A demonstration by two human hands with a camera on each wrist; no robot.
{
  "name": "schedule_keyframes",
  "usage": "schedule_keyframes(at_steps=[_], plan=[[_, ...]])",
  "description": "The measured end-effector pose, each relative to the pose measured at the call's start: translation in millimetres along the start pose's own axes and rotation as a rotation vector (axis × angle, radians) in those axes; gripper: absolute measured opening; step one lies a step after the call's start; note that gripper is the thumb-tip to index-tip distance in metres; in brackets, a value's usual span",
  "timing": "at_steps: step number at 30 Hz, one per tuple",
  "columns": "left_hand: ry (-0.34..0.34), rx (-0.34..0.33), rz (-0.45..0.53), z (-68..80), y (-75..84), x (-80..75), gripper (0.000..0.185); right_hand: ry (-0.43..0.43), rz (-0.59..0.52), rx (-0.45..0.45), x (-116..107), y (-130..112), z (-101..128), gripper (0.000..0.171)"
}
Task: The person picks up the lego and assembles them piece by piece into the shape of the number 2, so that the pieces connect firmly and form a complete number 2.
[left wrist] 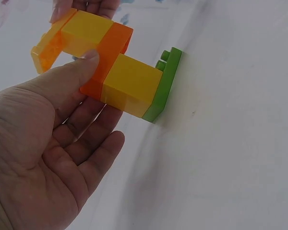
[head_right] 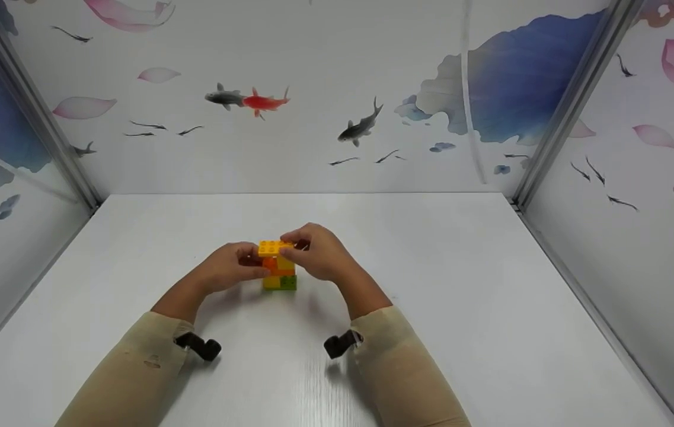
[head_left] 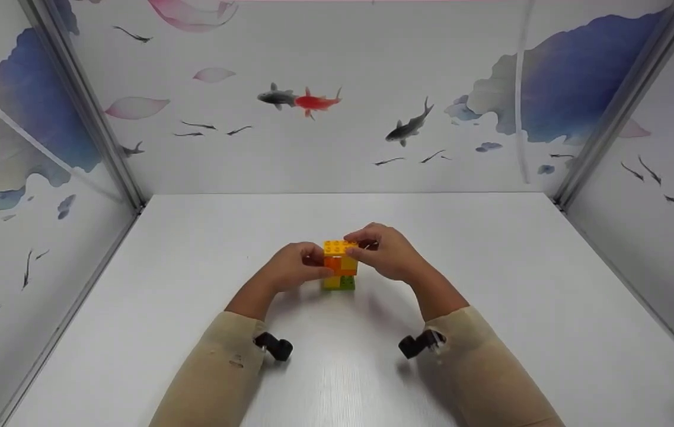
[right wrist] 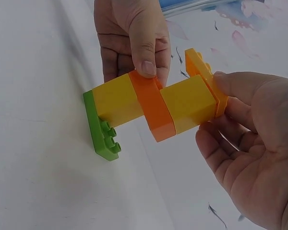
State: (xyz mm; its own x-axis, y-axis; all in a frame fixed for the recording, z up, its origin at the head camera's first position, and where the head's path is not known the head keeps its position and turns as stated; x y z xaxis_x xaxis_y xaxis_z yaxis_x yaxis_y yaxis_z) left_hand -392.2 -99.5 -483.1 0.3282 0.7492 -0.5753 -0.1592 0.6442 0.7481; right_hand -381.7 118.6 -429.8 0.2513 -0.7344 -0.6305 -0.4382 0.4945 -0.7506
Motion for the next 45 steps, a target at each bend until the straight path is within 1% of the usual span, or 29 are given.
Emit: schedule_keyframes(at_steps=[5,11,17,24,27,30,34,38,41,45], plan=[[-0.007,0.002,0.004,0.3,-0.5,1.0,0.027,-0.005,0.007,0.009,0,2,0,0.029],[-0.016,0.024,0.025,1.4,0.0,1.2,0.028,-0.019,0.008,-0.013,0,5,-1,0.031],[-0.009,0.015,0.016,0.7,0.0,1.7,0.030,-0.022,-0.016,-0.014,-2,7,-1,0.032],[-0.012,0.007,0.014,0.7,0.2,1.5,0.030,-0.023,-0.068,-0.006,-6,15,0,0.044],[-0.014,0.008,0.023,1.0,0.0,0.8,0.030,-0.042,-0.089,-0.002,-6,21,-1,0.051],[-0.017,-0.002,0.029,0.9,-0.9,0.8,0.030,-0.073,-0.103,0.018,-3,28,-1,0.054],[-0.025,-0.007,0.036,0.1,-2.1,1.3,0.032,-0.098,-0.121,0.063,2,36,-1,0.054],[-0.028,0.014,0.037,-0.4,-1.9,1.4,0.032,-0.117,-0.128,0.088,5,42,-1,0.051],[-0.025,0.028,0.039,-0.6,-1.7,1.0,0.031,-0.118,-0.126,0.095,6,44,0,0.045],[-0.015,0.024,0.046,-0.7,-2.5,0.6,0.032,-0.101,-0.127,0.113,6,44,-1,0.039]])
Point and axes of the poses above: each hand's wrist, its own z-axis away from the middle knuckle, its own x-axis out of the palm, y = z × x, the point moved 5 cm from there along -z, towards the middle knuckle, and after that the axes turned 13 degrees about -x, right-handed, at the moved point
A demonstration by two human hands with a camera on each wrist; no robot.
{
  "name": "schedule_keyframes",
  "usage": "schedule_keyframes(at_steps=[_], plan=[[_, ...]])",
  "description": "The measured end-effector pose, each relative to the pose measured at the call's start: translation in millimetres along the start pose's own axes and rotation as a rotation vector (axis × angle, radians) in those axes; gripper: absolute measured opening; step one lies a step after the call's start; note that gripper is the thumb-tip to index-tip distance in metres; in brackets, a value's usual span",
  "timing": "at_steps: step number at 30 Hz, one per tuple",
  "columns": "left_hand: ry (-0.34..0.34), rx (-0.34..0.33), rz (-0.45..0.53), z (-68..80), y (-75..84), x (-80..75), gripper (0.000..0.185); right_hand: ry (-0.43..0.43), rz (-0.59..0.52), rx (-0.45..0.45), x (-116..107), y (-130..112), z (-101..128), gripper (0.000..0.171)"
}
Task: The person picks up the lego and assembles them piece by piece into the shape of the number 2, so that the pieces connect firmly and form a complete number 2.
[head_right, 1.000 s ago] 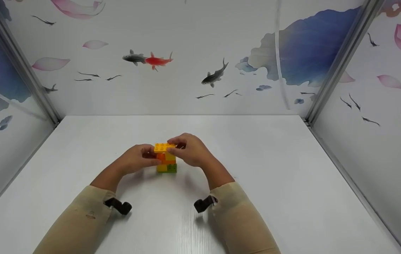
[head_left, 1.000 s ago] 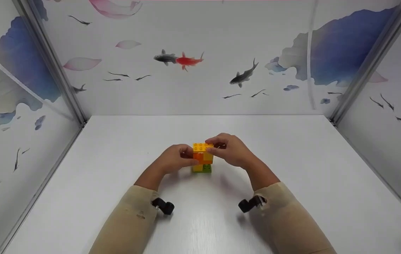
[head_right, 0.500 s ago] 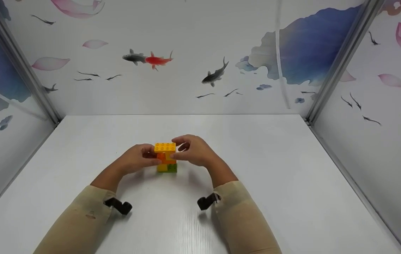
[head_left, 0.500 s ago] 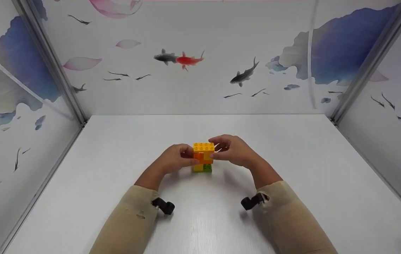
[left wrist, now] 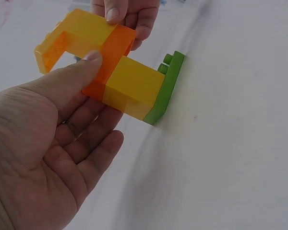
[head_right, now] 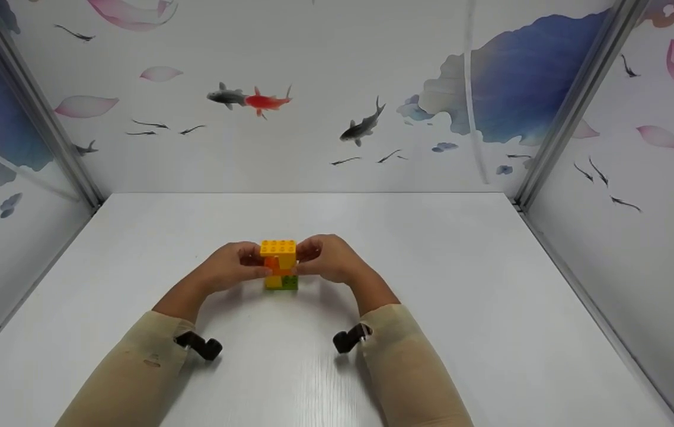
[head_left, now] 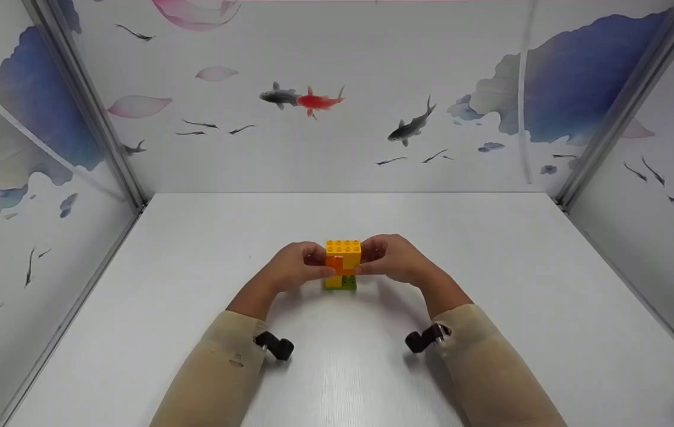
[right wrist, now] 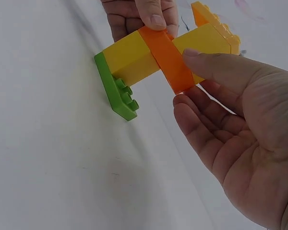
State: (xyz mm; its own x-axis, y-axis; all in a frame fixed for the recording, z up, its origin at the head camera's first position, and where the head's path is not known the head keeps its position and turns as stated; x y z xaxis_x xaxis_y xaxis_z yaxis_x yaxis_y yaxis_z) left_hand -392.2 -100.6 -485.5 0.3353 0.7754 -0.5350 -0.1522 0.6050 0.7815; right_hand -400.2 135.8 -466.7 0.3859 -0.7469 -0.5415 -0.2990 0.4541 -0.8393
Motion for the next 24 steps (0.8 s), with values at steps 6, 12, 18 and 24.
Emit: schedule_keyframes(at_steps=[6,12,18,24], plan=[[0.012,-0.020,0.013,-0.2,-0.7,0.2,0.039,0.043,0.000,0.033,0.2,2.4,-1.3,0.037],[0.025,-0.013,-0.002,-1.4,-0.6,-1.6,0.040,0.077,-0.019,0.067,1.1,2.3,-2.3,0.036],[0.062,-0.029,0.001,-0.3,1.4,-1.2,0.039,0.111,-0.040,0.108,2.0,2.1,-2.6,0.036],[0.108,-0.031,-0.009,3.2,6.2,-1.1,0.038,0.148,-0.063,0.119,1.9,0.6,-2.4,0.040]])
Point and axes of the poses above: each hand's wrist, its own z-axis away from the middle knuckle, its own x-axis out of the palm, y = z × x, the point moved 5 cm from there along -z, towards the middle knuckle, and after that the axes turned 13 degrees about -x, right-handed, at the moved point
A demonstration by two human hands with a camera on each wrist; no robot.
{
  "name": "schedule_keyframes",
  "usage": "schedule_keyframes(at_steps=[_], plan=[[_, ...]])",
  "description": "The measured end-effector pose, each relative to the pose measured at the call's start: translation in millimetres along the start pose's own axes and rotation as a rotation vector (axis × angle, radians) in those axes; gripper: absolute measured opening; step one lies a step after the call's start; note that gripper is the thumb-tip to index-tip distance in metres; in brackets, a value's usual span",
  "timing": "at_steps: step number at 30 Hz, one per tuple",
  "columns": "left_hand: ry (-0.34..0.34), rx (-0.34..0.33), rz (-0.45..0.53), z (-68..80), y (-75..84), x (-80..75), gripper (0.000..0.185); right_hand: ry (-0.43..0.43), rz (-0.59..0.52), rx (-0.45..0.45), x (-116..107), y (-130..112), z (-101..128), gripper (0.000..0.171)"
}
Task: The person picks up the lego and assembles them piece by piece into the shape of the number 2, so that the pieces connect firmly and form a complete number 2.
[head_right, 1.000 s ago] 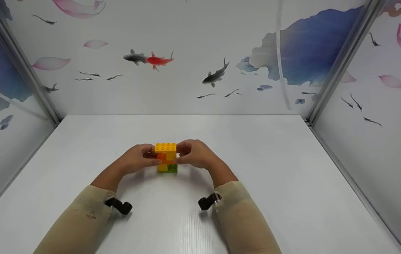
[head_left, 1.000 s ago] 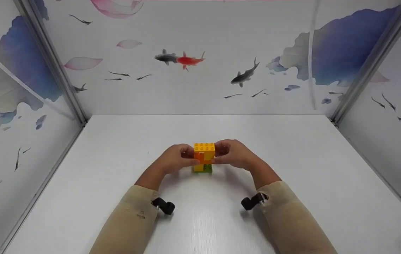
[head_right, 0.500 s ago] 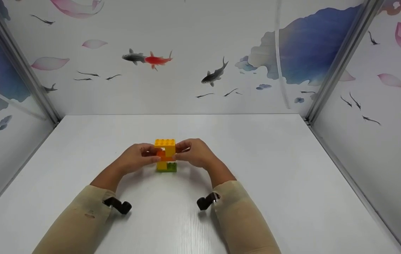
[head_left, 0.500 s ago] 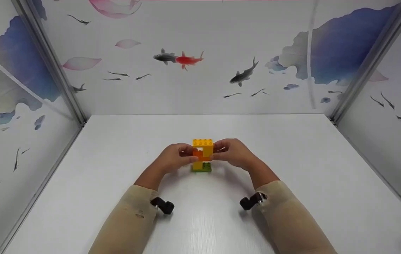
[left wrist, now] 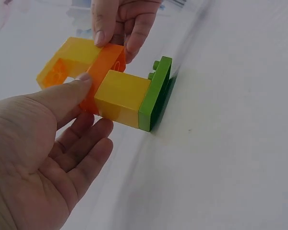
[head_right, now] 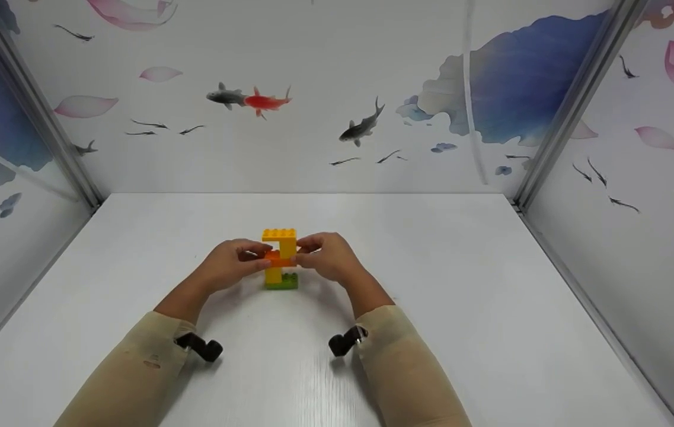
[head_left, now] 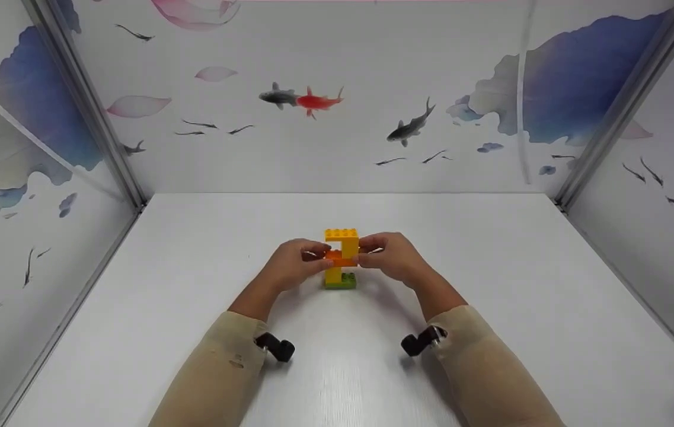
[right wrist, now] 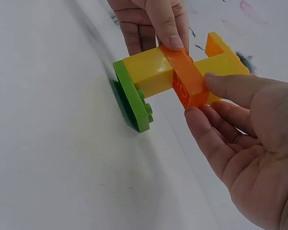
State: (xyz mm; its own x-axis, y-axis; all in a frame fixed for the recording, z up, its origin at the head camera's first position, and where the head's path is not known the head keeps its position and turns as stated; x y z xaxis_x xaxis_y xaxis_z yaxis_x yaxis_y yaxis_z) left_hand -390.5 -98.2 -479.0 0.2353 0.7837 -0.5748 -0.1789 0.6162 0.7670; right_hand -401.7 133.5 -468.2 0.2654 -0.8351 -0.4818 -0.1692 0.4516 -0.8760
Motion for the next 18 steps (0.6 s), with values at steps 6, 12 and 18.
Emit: schedule_keyframes(at_steps=[6,12,18], plan=[[0.019,0.007,0.011,1.7,1.2,-1.3,0.041,0.022,-0.042,0.021,-0.6,2.0,-1.0,0.043],[0.009,-0.023,0.067,0.3,-1.3,-1.2,0.044,0.038,-0.089,0.034,-1.7,4.7,-2.4,0.038],[-0.008,-0.029,0.113,-2.2,-3.9,-1.6,0.048,0.023,-0.116,0.044,0.0,7.8,-4.1,0.035]])
Point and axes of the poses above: each hand's wrist, its own z-axis away from the middle knuckle, its own x-axis out of the palm, y = z × x, the point moved 5 cm from there along -z, towards the middle knuckle, and after that the axes turned 13 degrees about -x, right-handed, at the moved point
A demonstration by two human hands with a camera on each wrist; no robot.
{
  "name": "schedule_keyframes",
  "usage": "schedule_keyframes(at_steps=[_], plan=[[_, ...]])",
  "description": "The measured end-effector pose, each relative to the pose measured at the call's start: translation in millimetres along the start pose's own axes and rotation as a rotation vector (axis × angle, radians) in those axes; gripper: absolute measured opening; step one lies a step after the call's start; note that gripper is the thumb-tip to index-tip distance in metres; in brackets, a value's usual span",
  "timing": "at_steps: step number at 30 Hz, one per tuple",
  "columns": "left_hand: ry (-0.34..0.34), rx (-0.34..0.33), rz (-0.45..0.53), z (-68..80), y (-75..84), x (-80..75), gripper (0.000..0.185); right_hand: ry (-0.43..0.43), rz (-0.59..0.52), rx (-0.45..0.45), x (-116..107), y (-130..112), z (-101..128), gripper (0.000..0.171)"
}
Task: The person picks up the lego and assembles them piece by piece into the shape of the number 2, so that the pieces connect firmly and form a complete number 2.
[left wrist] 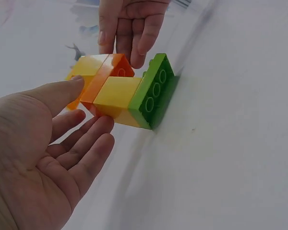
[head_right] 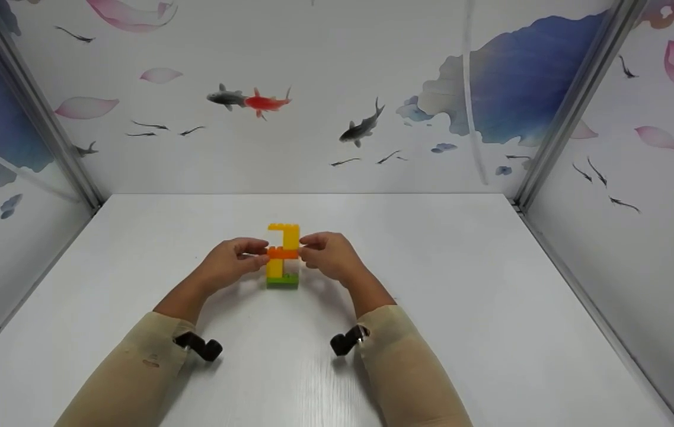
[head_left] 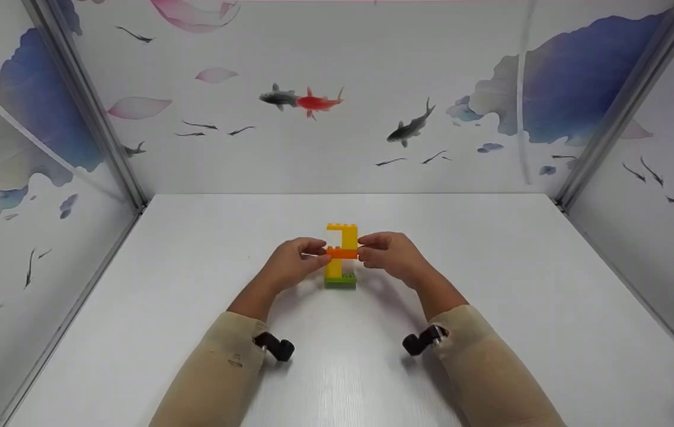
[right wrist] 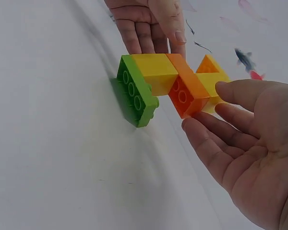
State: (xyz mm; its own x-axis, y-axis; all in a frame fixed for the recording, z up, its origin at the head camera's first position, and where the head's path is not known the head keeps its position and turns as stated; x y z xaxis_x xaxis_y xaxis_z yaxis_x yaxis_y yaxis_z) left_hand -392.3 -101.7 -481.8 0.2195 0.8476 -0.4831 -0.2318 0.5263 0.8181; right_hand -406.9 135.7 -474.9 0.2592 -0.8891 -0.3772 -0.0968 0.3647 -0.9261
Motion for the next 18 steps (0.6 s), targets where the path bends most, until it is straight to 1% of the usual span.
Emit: schedule_keyframes(at_steps=[6,10,14,18], plan=[[-0.051,-0.025,0.016,-1.8,-4.1,2.1,0.052,-0.051,-0.002,-0.022,4,3,0,0.042],[-0.084,-0.020,0.020,-1.5,-6.0,4.3,0.055,-0.078,-0.018,-0.032,6,6,1,0.045],[-0.114,-0.025,0.018,-0.4,-7.4,6.8,0.057,-0.085,-0.020,0.003,8,8,1,0.044],[-0.154,-0.058,0.032,-0.1,-8.5,9.3,0.059,-0.094,-0.022,0.030,10,11,1,0.043]])
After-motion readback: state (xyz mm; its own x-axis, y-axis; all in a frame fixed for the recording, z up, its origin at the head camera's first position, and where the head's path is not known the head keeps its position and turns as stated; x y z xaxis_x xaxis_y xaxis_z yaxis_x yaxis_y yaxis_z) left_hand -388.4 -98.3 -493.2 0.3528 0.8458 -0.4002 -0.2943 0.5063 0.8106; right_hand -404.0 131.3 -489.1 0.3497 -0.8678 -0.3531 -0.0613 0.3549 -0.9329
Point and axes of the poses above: each hand's wrist, its own z-axis away from the middle knuckle, its own x-axis out of the palm, y = z × x, the point moved 5 cm from there along -z, towards the middle knuckle, and after that the axes turned 13 degrees about -x, right-handed, at the moved point
